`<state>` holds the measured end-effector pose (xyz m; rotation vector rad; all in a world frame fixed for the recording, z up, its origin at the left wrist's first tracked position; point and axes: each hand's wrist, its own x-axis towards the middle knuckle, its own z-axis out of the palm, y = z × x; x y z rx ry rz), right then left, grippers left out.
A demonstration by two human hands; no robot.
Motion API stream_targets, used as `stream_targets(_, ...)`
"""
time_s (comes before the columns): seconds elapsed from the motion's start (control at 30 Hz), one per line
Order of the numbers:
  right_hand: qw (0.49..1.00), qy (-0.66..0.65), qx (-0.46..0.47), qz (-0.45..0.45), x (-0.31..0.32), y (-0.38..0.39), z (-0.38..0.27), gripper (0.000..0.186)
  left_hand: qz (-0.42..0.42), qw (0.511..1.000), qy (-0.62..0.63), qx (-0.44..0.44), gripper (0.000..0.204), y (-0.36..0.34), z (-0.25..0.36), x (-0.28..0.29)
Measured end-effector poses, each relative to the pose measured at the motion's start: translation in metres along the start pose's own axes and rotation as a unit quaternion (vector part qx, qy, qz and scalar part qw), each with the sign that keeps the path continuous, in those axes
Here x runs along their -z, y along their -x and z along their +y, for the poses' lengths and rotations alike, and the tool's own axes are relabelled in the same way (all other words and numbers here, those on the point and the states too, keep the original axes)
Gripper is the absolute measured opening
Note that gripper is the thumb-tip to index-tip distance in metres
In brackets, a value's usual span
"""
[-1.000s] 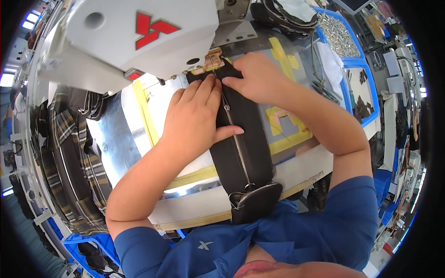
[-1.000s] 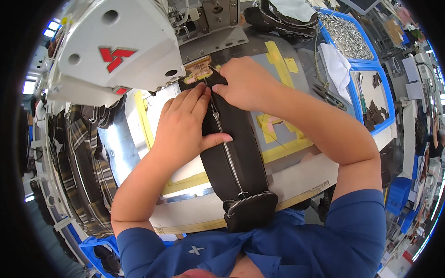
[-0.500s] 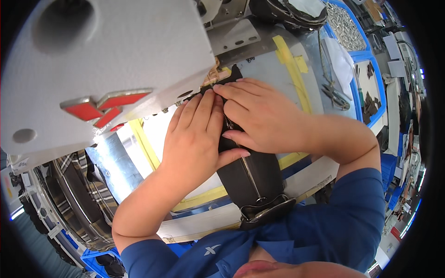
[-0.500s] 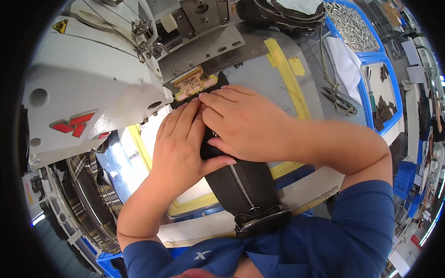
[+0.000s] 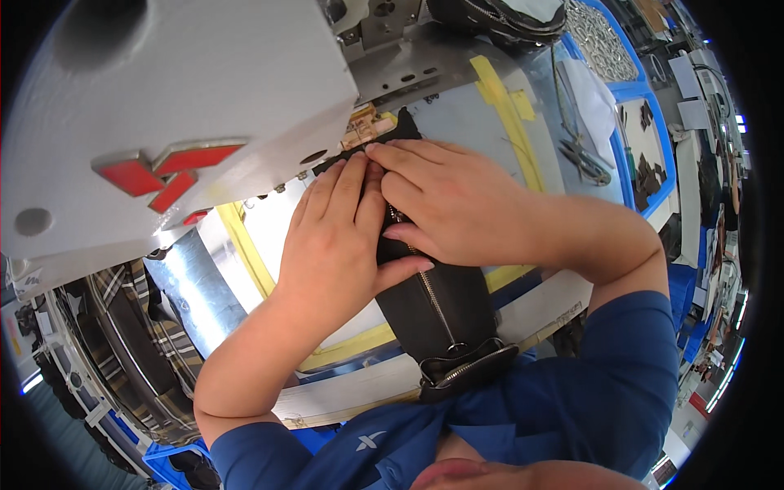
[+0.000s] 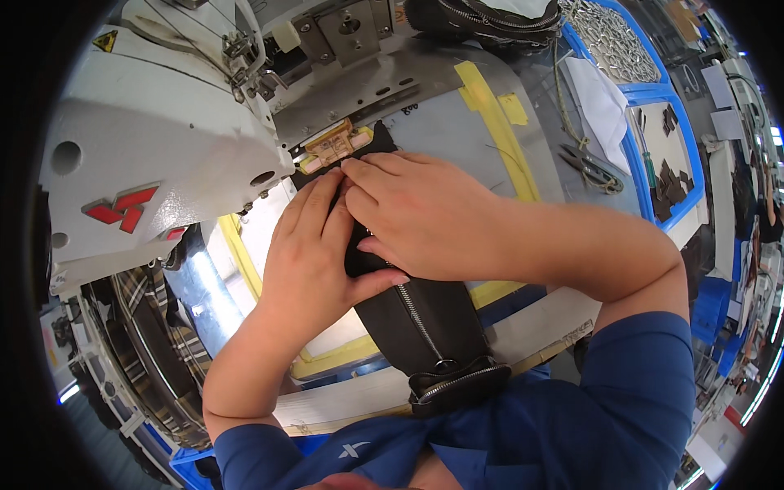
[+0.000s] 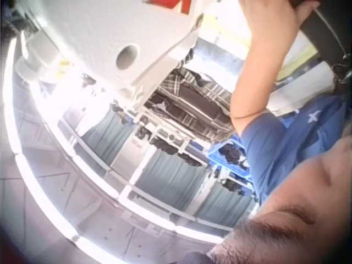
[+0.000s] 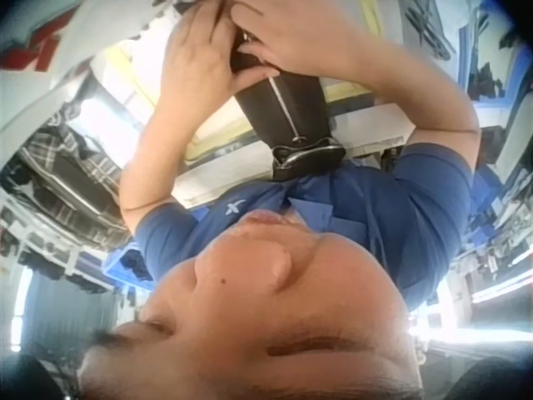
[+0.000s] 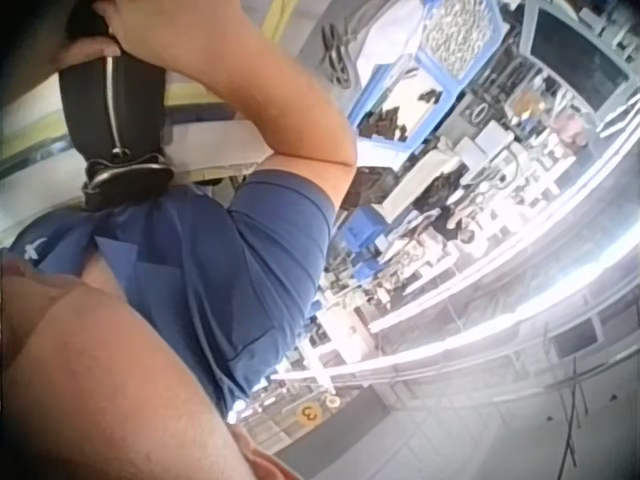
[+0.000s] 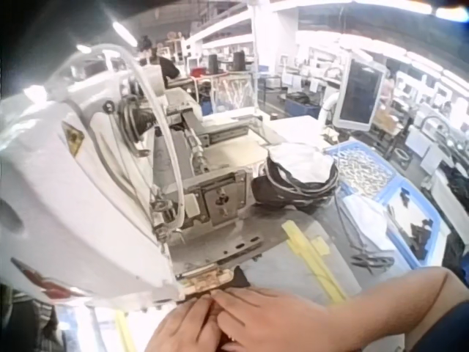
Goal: The person uses a sewing machine to stitch a zipper onto a black fabric pouch. They align the zipper, sew along the edge, and then attach a plaid fabric piece to the pouch. The person repeats this process for multiple pouches, handling them one at a time.
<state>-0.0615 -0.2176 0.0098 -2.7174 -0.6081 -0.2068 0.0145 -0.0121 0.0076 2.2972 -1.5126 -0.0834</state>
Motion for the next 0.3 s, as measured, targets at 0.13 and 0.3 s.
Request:
stream_targets(0.13,1.0,-0.02,-0.001,-0.012,0.0,0.002,0.0016,0.049,0.002,1.0,-0.009,-0.002,0.102,0.0002,0.0007,-0.0018)
stream_targets(0.3,1.0,-0.018,0.009,-0.015,-0.0015,0.0041,0.0042,0.05,0.004,1.0,-0.012,-0.009,0.102,-0.0007,0.0011,-0.0034)
